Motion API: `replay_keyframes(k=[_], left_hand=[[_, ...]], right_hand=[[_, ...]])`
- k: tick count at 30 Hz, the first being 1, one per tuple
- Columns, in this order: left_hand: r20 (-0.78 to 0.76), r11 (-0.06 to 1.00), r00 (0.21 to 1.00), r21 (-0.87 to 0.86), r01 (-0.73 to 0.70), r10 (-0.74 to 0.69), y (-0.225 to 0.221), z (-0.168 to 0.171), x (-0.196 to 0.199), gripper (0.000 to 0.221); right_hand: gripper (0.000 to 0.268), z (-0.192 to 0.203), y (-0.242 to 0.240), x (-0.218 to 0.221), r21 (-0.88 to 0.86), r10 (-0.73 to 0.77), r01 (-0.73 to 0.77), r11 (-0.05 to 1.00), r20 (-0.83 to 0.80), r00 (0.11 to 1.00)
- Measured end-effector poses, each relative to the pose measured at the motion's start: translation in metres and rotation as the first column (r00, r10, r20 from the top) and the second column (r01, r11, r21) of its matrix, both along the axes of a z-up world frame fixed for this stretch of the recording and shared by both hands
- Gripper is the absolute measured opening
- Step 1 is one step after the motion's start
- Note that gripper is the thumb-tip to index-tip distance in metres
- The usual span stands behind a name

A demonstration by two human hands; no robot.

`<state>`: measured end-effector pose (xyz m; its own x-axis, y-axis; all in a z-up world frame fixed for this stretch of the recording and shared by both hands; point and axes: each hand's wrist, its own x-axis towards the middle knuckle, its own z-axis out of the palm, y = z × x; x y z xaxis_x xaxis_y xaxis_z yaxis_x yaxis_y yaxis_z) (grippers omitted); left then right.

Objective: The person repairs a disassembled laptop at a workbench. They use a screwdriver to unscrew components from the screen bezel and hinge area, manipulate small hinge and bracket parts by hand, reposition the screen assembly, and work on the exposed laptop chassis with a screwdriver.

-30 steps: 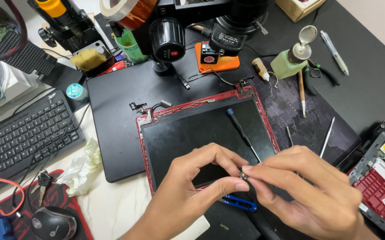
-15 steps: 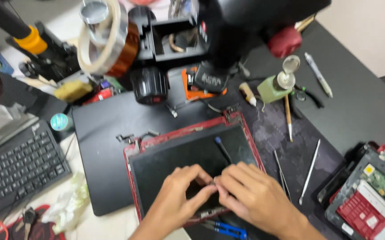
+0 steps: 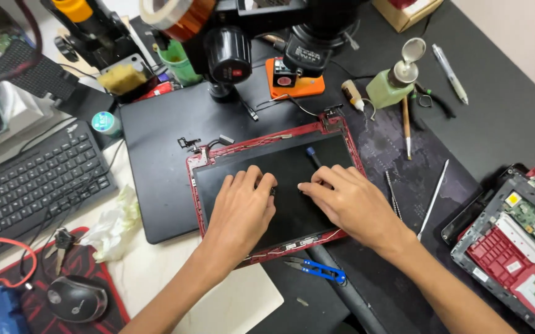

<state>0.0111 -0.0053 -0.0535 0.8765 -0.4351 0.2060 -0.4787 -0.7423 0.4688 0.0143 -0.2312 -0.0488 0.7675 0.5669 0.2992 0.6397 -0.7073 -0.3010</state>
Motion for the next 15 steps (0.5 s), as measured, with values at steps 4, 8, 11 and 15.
replay_keyframes(k=[4,8,11,15], left_hand=[[0.033,0.999,0.999,-0.031,0.014,-0.012,0.0,0.005,0.0,0.025],[0.081,0.996,0.997,-0.088,0.013,-0.006,-0.012,-0.002,-0.002,0.022],[0.129,0.99,0.992,-0.142,0.015,0.003,-0.026,-0.006,-0.004,0.021],[0.151,0.989,0.989,-0.143,0.02,0.002,-0.037,-0.014,-0.007,0.015]], right_hand=[[0.024,0.014,-0.002,0.0,0.049,-0.094,0.098,0.994,-0.074,0.993],[0.039,0.027,0.003,-0.001,0.148,-0.267,0.292,0.945,-0.165,0.949],[0.05,0.022,0.002,0.002,0.159,-0.329,0.423,0.892,-0.413,0.849],[0.047,0.016,-0.009,0.012,0.199,-0.279,0.436,0.878,-0.527,0.803]])
